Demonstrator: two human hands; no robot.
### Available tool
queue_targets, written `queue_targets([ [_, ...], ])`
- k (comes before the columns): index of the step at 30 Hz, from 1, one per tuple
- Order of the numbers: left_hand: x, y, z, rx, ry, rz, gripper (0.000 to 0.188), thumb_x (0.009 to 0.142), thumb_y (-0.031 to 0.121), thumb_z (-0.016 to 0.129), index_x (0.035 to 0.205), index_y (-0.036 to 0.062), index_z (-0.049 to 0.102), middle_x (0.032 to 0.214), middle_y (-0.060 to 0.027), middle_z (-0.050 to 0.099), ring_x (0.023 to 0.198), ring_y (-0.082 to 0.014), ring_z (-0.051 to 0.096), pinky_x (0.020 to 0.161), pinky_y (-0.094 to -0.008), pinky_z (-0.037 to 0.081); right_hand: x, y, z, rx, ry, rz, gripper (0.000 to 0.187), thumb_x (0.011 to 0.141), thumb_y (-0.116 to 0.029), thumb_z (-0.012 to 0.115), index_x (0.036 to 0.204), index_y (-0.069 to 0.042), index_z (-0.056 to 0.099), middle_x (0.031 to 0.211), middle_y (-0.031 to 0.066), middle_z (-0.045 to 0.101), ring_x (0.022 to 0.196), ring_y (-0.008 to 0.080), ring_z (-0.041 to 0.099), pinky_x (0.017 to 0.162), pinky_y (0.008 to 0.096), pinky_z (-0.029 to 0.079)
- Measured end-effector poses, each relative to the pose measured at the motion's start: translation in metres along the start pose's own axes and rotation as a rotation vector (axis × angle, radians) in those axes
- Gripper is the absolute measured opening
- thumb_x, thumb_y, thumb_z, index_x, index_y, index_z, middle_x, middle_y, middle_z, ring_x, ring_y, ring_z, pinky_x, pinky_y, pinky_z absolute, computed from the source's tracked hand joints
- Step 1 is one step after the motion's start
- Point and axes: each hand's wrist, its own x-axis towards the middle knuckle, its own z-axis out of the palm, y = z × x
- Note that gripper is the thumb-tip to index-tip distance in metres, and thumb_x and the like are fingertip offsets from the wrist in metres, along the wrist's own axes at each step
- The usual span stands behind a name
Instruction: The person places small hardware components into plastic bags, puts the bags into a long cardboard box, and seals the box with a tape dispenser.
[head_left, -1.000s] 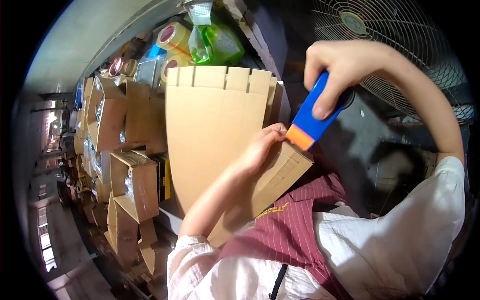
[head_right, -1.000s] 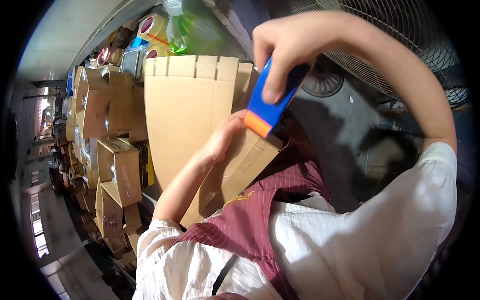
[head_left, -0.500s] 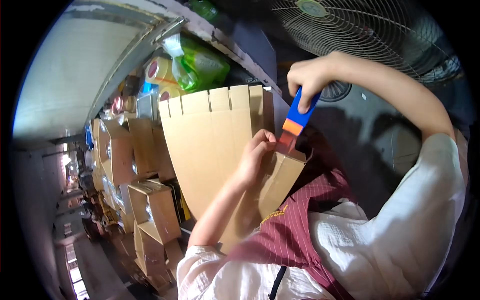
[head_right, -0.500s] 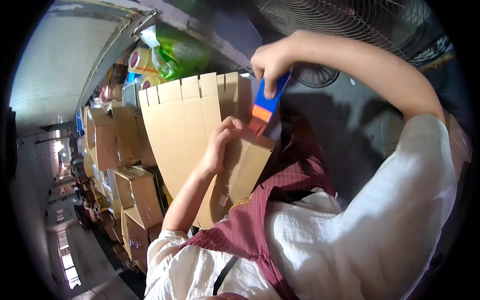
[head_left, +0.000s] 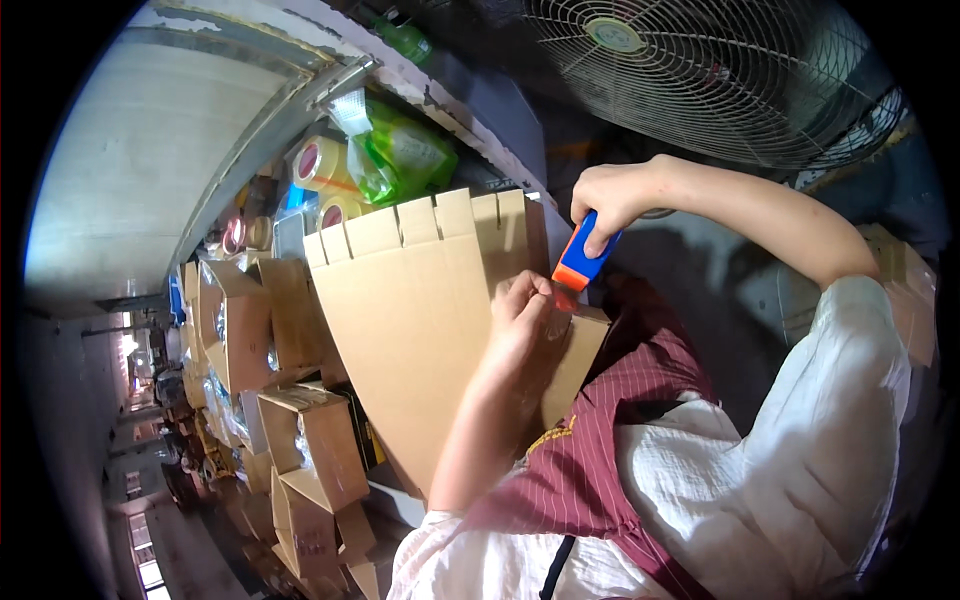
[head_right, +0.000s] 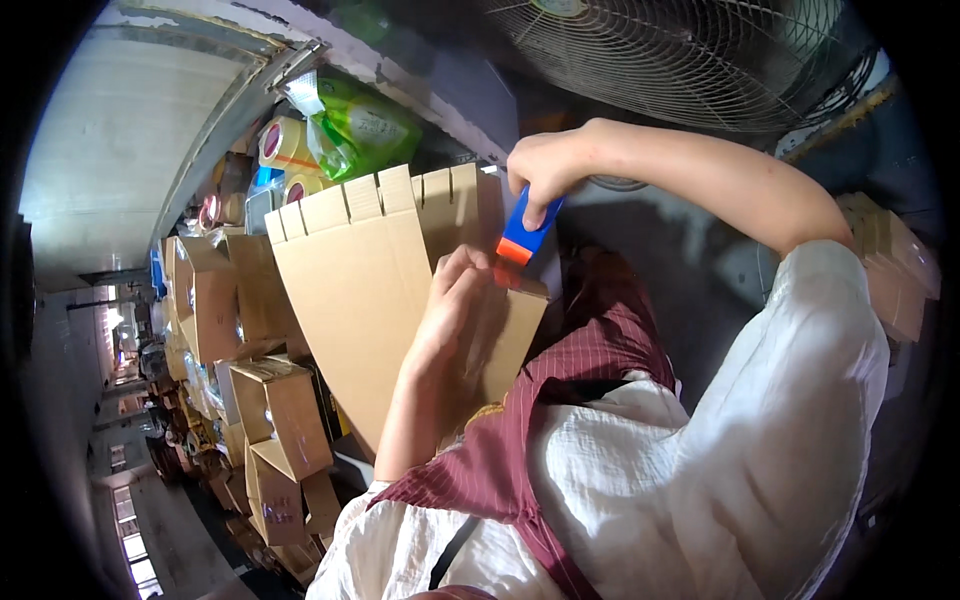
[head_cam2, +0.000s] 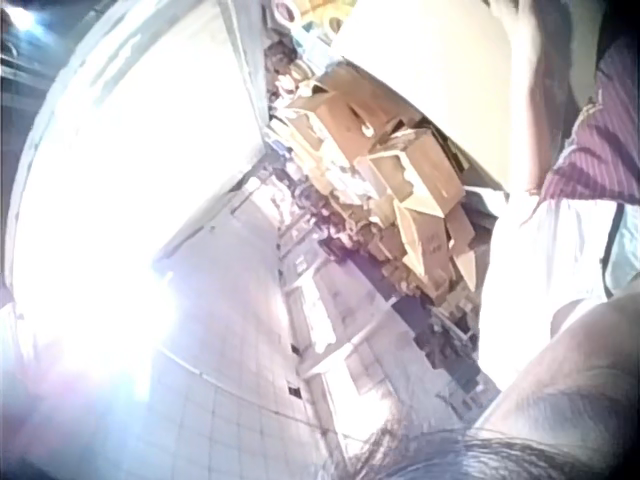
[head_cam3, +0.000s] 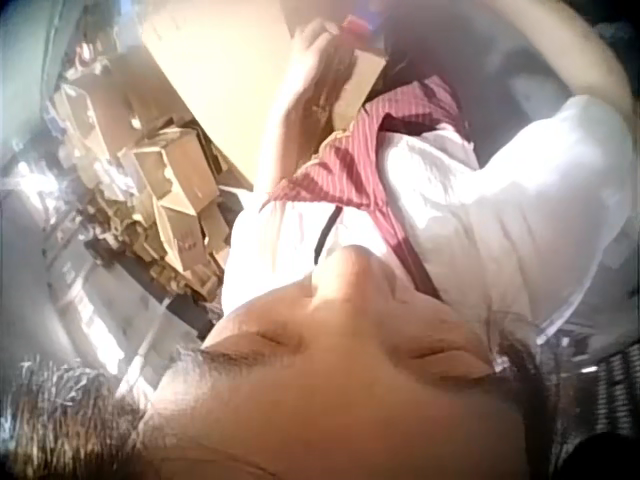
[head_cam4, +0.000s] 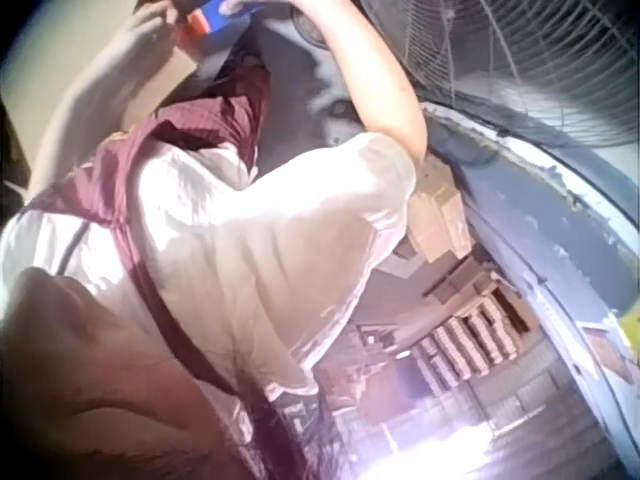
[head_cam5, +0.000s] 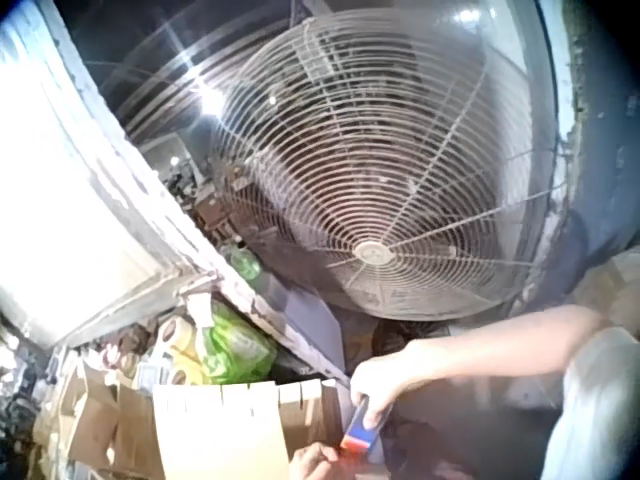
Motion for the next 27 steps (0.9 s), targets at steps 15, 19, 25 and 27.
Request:
queue_targets([
  [15,-0.008,0.006,0.001,-0.467,-0.091,-0.209,0.006,0.098,0.014,0.059,0.097,0.0088,0.059,0.091,0.0039,0.057,0.089,-0.0067,0.052,0.081,-0.024,0.042,0.033,0.008,0.045,0.626,-0.11,0.045,0.02,0.069,-0.016,0.086,0.074,-0.001,0.074,0.068,0.0031,0.068,0.067,0.01,0.063,0.062,0.0283,0.047],
  [19,-0.001,0.003,-0.001,-0.464,-0.131,-0.215,0.008,0.099,0.016,0.059,0.099,0.008,0.06,0.093,0.003,0.058,0.094,-0.0081,0.053,0.086,-0.0245,0.043,0.071,-0.006,0.109,0.565,-0.045,-0.062,0.028,0.078,-0.019,0.079,0.095,0.003,0.078,0.086,0.0116,0.076,0.083,0.0194,0.069,0.073,0.0378,0.053],
  [25,0.005,0.012,-0.017,-0.455,-0.228,-0.125,0.021,0.101,0.016,0.051,0.11,0.0039,0.065,0.104,-0.0016,0.065,0.103,-0.0113,0.059,0.093,-0.0253,0.045,0.024,-0.041,0.024,-0.252,0.101,0.43,0.036,0.068,-0.032,0.08,0.09,-0.003,0.081,0.095,0.0188,0.077,0.095,0.0329,0.075,0.081,0.0452,0.06],
  [27,0.019,-0.004,-0.015,-0.369,-0.316,-0.198,0.029,0.099,0.015,0.049,0.116,0.0003,0.068,0.109,-0.0046,0.068,0.102,-0.0135,0.062,0.093,-0.0277,0.048,0.007,-0.061,-0.011,-0.301,0.56,0.387,0.033,0.073,-0.035,0.079,0.081,-0.004,0.079,0.082,0.0183,0.075,0.08,0.0384,0.075,0.072,0.0464,0.06],
])
